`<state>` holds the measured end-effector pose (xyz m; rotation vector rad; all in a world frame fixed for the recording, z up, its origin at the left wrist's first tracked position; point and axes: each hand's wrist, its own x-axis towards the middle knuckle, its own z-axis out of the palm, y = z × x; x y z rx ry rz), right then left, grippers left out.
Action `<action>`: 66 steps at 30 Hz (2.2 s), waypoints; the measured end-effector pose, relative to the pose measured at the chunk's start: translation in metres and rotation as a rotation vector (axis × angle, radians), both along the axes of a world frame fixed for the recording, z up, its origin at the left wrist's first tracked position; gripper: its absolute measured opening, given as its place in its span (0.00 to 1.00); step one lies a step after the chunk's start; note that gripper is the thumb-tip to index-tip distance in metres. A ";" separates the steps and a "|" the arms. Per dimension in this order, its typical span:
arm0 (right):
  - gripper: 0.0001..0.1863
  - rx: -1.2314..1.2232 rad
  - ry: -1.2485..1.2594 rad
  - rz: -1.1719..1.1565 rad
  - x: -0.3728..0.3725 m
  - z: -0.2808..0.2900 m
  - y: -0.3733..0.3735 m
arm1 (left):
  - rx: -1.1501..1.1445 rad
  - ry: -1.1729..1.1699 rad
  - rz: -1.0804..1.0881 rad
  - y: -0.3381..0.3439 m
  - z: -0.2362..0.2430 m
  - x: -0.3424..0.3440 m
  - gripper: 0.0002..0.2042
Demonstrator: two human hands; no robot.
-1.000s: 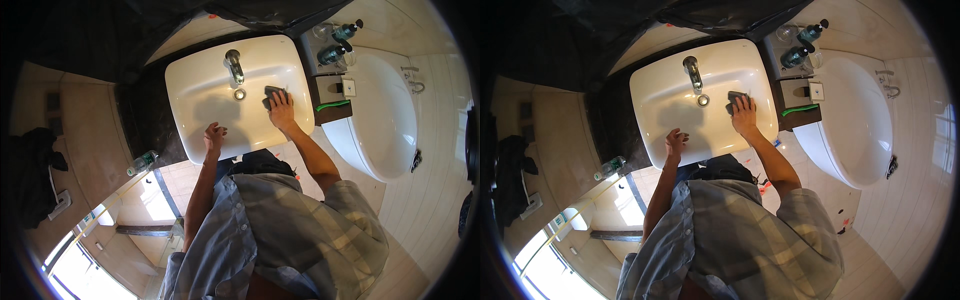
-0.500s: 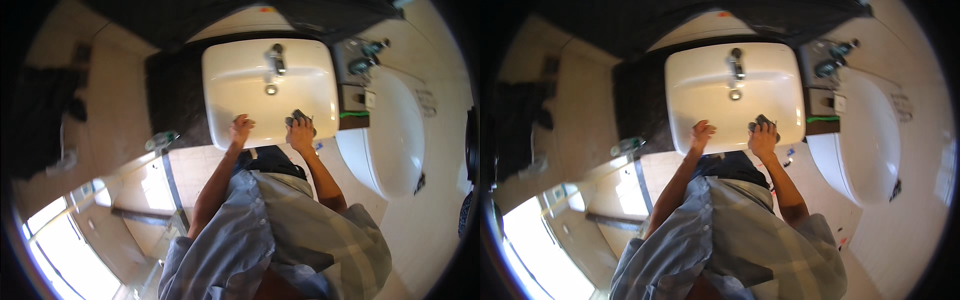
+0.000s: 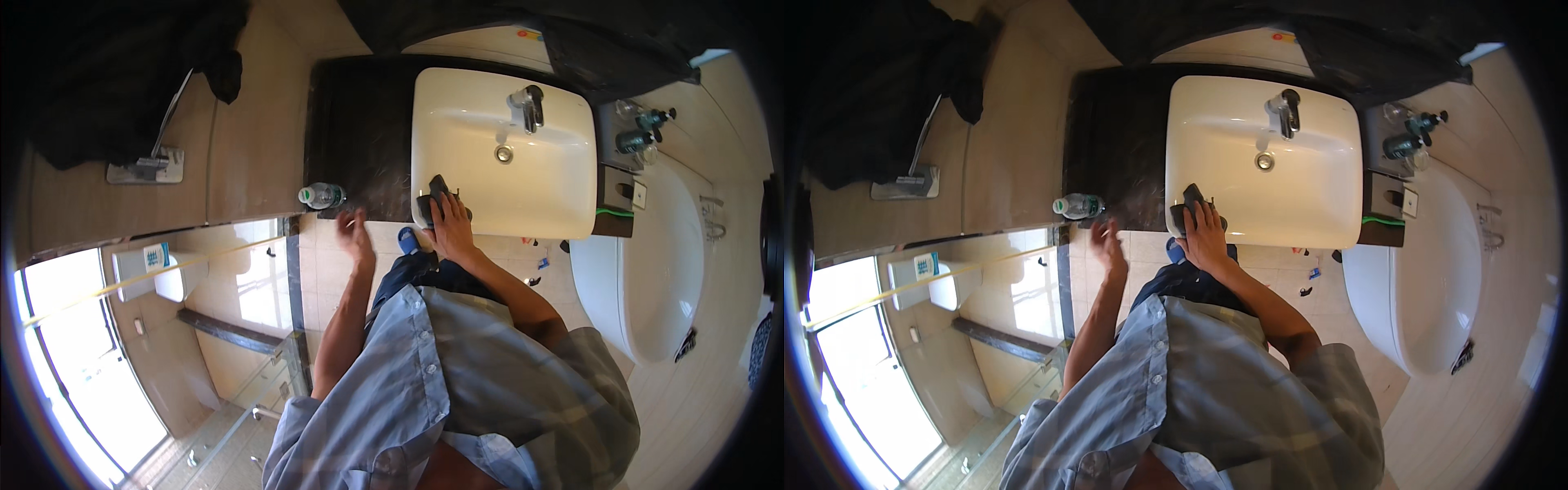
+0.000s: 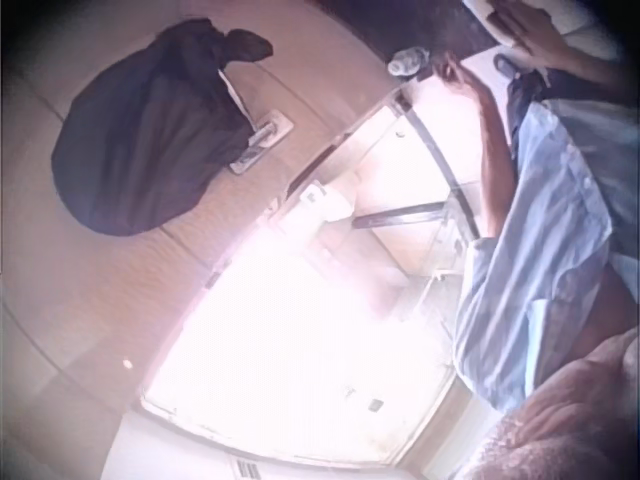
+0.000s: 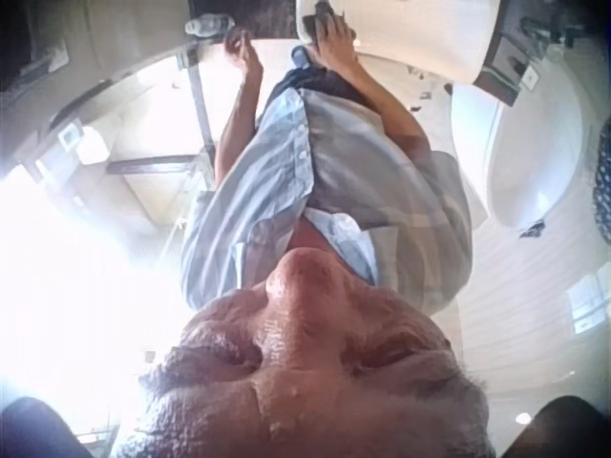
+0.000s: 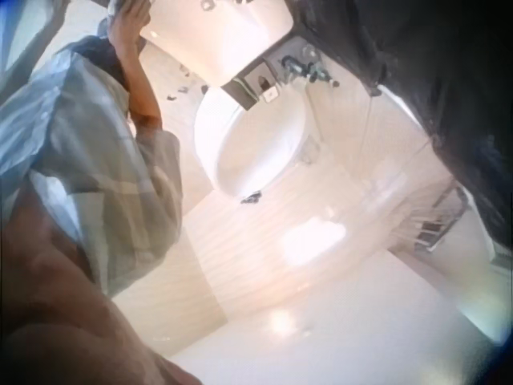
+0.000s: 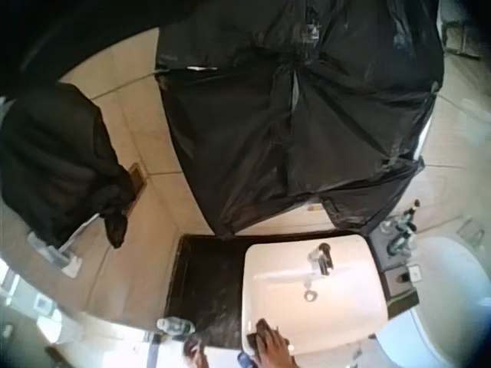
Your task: The person cleans a bathroom sink and surrounding surfaces using a cloth and a toothbrush. They scrub the sink basin, faucet, and countertop, then wipe the wall and a paper towel dispenser.
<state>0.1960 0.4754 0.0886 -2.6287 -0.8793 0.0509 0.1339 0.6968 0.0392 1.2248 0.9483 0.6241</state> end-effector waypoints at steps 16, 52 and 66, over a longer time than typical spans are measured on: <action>0.30 -0.217 -0.200 -0.575 -0.009 -0.018 -0.171 | 0.661 0.123 -0.155 0.086 0.009 0.023 0.40; 0.25 0.063 -0.099 -0.272 0.009 -0.036 -0.355 | 0.813 -0.179 -1.073 -0.546 0.123 0.187 0.27; 0.21 0.100 -0.111 -0.215 0.013 -0.025 -0.376 | 1.008 -0.165 -1.349 -0.575 0.115 0.192 0.27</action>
